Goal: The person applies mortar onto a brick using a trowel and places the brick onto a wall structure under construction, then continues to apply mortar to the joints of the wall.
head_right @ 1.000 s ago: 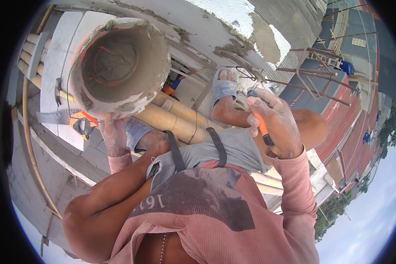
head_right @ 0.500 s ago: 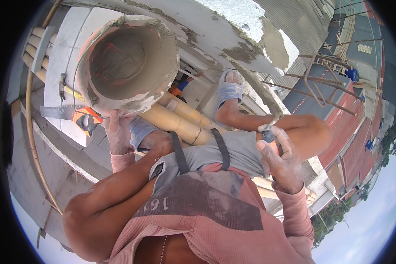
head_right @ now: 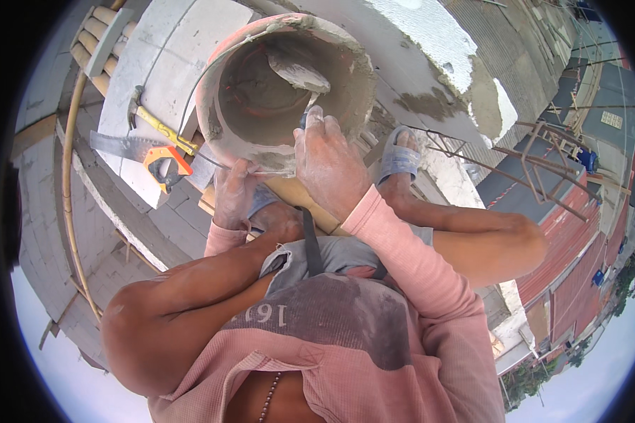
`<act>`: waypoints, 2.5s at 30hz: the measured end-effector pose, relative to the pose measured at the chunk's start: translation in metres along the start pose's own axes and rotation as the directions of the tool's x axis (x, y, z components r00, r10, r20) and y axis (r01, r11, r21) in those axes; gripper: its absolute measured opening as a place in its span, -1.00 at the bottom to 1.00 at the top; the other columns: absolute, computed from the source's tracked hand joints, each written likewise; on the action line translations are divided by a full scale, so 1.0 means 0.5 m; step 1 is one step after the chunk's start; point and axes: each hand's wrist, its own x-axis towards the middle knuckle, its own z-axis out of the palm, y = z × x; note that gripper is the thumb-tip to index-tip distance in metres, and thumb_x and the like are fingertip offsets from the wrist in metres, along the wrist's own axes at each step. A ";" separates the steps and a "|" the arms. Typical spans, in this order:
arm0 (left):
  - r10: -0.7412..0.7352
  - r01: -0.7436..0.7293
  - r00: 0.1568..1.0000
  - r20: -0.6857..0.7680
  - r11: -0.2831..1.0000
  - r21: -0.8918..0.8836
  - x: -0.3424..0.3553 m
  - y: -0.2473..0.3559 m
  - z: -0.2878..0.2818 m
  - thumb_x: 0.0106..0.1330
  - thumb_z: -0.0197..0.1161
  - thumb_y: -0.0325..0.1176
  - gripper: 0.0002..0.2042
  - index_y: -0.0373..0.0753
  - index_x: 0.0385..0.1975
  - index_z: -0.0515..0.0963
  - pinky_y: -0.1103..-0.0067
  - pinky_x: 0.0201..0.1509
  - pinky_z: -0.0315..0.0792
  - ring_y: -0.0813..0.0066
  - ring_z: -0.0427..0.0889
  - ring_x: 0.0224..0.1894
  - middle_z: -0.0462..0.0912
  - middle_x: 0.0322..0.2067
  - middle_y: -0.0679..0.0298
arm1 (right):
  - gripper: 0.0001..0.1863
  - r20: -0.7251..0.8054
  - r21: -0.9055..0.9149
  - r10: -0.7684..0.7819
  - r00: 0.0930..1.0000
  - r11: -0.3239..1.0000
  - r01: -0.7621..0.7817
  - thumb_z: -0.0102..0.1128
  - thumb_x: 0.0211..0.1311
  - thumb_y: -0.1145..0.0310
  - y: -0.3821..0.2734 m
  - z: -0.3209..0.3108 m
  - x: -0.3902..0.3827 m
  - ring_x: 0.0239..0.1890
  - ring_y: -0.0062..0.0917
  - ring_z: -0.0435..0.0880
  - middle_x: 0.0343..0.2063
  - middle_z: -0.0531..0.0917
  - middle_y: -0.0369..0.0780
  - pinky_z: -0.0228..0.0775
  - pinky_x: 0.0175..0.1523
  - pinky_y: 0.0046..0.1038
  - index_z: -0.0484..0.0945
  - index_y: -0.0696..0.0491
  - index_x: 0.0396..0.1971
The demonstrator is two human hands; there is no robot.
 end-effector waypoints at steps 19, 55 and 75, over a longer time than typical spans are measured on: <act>0.040 -0.030 0.999 -0.038 0.976 0.218 0.019 0.032 0.003 0.27 0.11 -0.43 -0.53 -0.36 0.20 0.33 0.61 -0.15 0.61 0.52 0.62 -0.14 0.56 -0.08 0.22 | -0.49 0.343 -0.247 0.006 0.939 0.965 0.084 0.05 0.25 0.39 -0.055 -0.063 -0.027 -0.45 -0.16 0.74 -0.14 0.58 0.01 0.61 -0.38 -0.20 0.39 0.30 0.18; 0.124 -0.120 0.992 -0.029 0.987 0.107 -0.016 0.043 0.019 0.29 0.13 -0.50 -0.68 -0.37 0.04 0.38 0.49 0.13 0.48 0.49 0.55 -0.15 0.52 -0.11 0.27 | -0.59 -0.114 0.315 0.032 0.993 0.949 0.006 0.28 0.19 0.36 0.014 0.024 -0.029 -0.27 -0.19 0.69 -0.22 0.61 -0.10 0.53 -0.23 -0.24 0.55 0.11 0.05; 0.140 -0.143 0.990 -0.031 0.977 -0.159 0.032 -0.013 -0.054 0.38 0.11 -0.46 -0.77 -0.29 -0.01 0.39 -0.06 0.12 0.54 0.18 0.59 0.01 0.51 -0.05 0.14 | -0.40 0.316 0.792 0.821 0.475 0.048 -0.609 0.28 0.28 0.34 0.166 -0.102 -0.266 -0.69 -0.73 0.36 -0.37 0.61 -0.25 0.20 -0.59 -0.67 0.34 0.26 0.26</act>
